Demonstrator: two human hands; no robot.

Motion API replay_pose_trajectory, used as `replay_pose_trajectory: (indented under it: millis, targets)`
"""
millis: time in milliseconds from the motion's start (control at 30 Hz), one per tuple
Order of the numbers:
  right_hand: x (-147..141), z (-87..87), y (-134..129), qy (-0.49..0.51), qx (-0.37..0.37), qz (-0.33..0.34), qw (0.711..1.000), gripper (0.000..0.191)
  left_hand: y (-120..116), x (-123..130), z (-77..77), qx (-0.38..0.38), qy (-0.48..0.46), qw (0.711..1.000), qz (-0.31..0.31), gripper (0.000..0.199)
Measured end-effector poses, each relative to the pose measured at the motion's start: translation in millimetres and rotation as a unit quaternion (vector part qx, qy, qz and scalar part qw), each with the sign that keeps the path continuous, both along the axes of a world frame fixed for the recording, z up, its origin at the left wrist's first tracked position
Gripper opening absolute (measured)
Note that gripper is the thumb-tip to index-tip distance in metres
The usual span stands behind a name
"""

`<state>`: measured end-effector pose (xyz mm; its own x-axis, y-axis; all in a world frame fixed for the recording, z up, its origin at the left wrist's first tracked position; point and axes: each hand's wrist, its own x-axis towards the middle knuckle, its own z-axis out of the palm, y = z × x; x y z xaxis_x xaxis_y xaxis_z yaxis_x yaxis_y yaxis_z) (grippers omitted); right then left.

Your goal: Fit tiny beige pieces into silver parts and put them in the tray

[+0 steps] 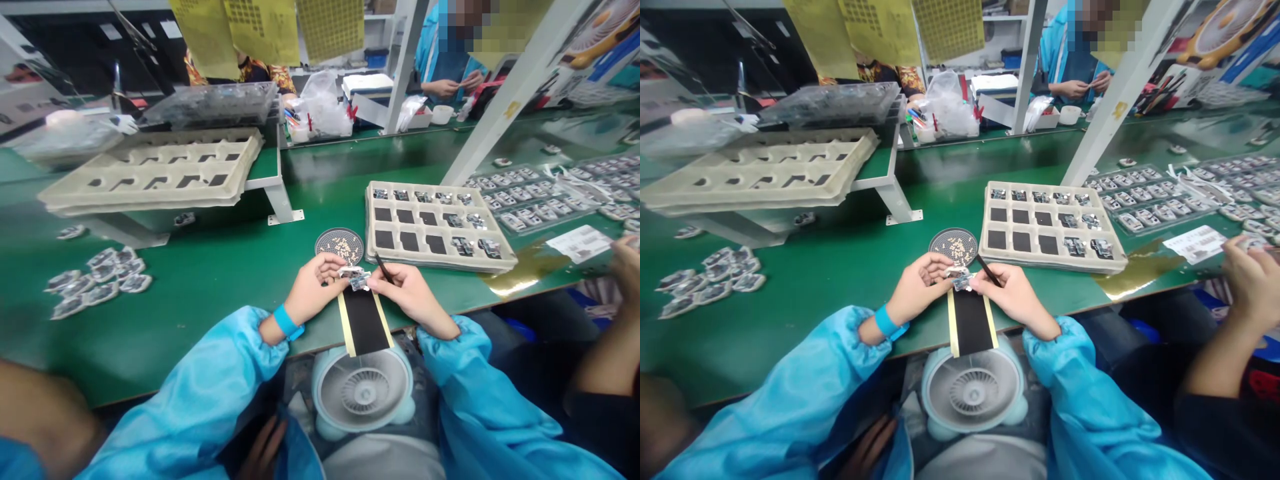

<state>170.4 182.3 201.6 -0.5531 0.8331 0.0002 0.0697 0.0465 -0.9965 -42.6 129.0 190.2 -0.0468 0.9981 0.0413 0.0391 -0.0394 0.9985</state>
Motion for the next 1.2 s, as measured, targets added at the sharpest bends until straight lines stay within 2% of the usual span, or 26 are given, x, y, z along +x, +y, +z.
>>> replay_pose_trajectory:
  millis: [133, 267, 467, 700, 867, 1200]
  targets:
    - [-8.3, -6.3, 3.9, 0.014, 0.010, -0.004, 1.000, 0.027, 0.7, -1.6, 2.2, -0.043, -0.078, 0.996, -0.015, 0.037]
    - [-9.9, -7.3, 3.9, 0.029, 0.021, -0.024, 0.999, 0.025, -0.8, -4.2, 5.7, -0.048, -0.113, 0.992, -0.021, 0.042]
    - [-11.6, -3.2, 2.6, 0.031, 0.022, -0.010, 0.999, 0.024, -1.1, -2.0, 7.1, -0.057, -0.109, 0.992, -0.017, 0.032]
    - [-6.4, -3.4, 1.5, 0.061, 0.002, -0.029, 0.998, 0.021, -2.0, -0.1, 10.0, -0.049, -0.124, 0.991, -0.005, 0.035]
    - [-14.0, 0.5, -2.9, 0.027, 0.016, -0.019, 0.999, 0.023, -3.0, 1.8, 7.1, -0.022, -0.091, 0.996, 0.013, 0.041]
    - [-20.6, -2.6, -1.0, -0.017, -0.001, -0.057, 0.998, 0.031, -6.8, 5.2, 10.3, 0.035, 0.013, 0.999, 0.013, 0.044]
